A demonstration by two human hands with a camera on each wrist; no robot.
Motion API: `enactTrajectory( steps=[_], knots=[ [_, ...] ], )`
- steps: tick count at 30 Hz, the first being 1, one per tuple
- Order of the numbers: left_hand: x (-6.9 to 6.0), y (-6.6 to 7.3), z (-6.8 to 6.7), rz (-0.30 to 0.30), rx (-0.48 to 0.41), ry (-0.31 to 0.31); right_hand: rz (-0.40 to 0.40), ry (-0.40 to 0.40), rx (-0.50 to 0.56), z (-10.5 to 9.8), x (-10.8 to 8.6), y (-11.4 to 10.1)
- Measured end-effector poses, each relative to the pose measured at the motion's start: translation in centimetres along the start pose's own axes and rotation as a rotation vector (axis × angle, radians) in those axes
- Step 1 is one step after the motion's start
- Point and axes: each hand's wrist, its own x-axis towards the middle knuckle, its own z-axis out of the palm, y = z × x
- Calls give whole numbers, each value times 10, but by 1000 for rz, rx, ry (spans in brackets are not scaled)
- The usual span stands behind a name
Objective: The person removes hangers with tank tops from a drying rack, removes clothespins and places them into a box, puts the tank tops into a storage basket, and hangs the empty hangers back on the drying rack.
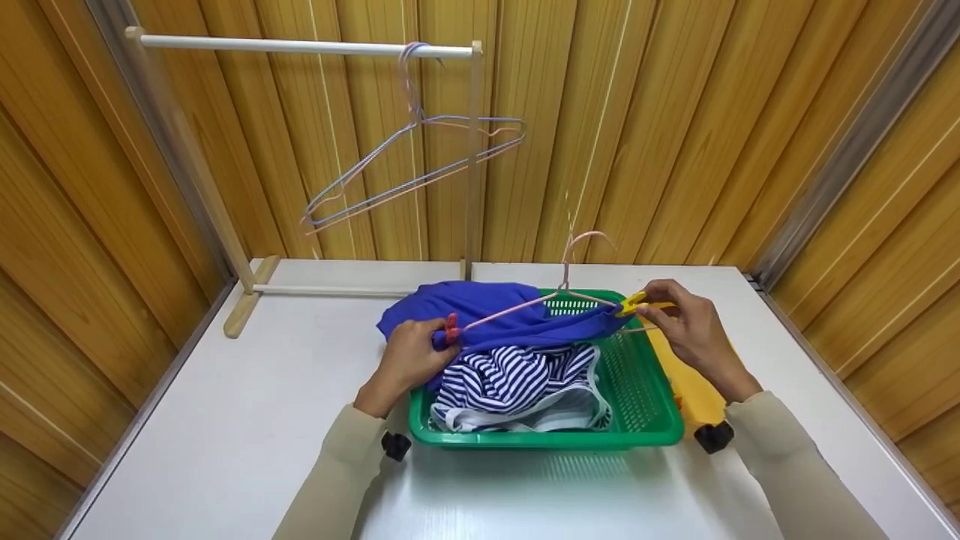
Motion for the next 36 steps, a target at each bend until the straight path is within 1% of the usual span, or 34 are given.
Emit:
enactTrajectory(
  steps=[4, 7, 11, 16, 22, 25, 29, 32, 36],
  knots=[
    [0, 0, 0, -5, 3, -3, -36, 47, -6, 1, 1, -1],
    [0, -1, 1, 4, 1, 11, -68, 90, 13, 1, 2, -3],
    [1, -1, 2, 19, 4, 24, -77, 120, 41, -2, 2, -6],
    [2, -1, 1, 18, -2, 4, -54, 124, 59, -6, 3, -10],
    [2, 1, -2, -7, -4, -37, -37, 138, 101, -9, 3, -14],
    [2, 2, -2, -16, -1, -53, -23, 151, 104, -13, 3, -15],
    [3, 3, -3, -22, 6, -72, 13, 168, 76, -21, 1, -14],
    [3, 2, -2, -30, 10, -80, 42, 155, 53, -29, -1, -12],
    [3, 2, -2, -32, 21, -82, 35, 140, 16, -36, -6, -4]
  ],
)
